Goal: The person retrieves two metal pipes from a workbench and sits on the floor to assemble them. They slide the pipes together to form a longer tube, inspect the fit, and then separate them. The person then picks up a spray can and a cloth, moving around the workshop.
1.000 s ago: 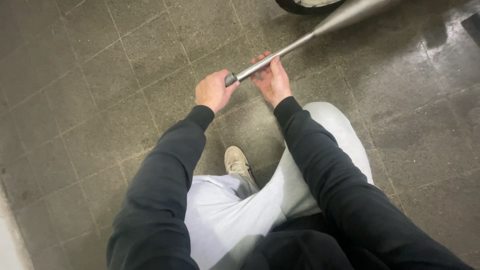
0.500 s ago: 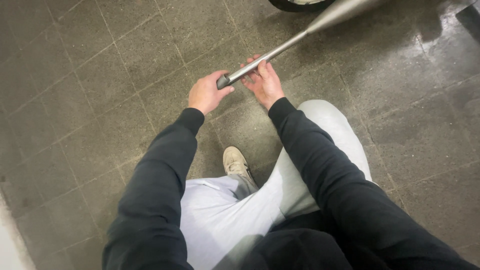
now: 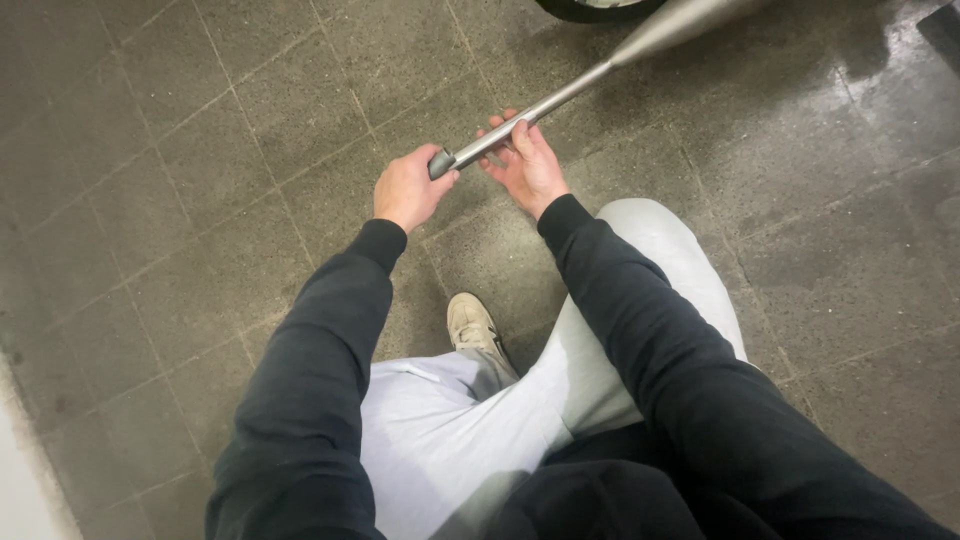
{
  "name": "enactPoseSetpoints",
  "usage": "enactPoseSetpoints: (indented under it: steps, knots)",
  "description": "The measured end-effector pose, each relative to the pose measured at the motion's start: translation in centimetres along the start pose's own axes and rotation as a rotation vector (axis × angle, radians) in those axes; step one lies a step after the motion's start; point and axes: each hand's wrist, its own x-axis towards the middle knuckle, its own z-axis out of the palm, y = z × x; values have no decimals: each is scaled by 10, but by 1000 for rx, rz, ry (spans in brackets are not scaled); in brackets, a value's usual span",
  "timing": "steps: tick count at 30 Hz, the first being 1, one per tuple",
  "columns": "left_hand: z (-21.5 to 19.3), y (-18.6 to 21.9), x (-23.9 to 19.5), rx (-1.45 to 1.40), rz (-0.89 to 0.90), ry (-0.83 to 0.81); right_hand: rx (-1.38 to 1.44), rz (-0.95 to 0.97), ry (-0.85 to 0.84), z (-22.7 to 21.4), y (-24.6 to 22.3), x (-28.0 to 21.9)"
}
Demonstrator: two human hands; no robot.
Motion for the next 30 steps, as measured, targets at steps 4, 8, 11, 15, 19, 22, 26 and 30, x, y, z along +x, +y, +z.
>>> enactPoseSetpoints:
  steps: [4, 8, 11, 15, 19, 22, 26, 30]
  knots:
    - [0, 2, 1, 7, -14, 2, -32, -28, 14, -6, 4, 6]
    - [5, -10, 5, -60, 21, -2, -29, -29, -4, -6, 2, 6]
    - [4, -10, 3, -82, -65, -21, -39, -3, -7, -7, 2, 4]
    - [6, -10, 2, -36, -67, 6, -10, 5, -30, -6, 1, 4]
    - [2, -3, 0, -9, -50, 41, -18, 35, -11, 0, -2, 0]
    - [3, -4, -1, 32, -43, 41, -46, 58, -19, -12, 4, 7]
    - [-3, 2, -4, 4, -39, 28, -57, 45, -19, -10, 1, 5]
    - [8, -20, 1, -85, 11, 13, -67, 82, -16, -5, -2, 1]
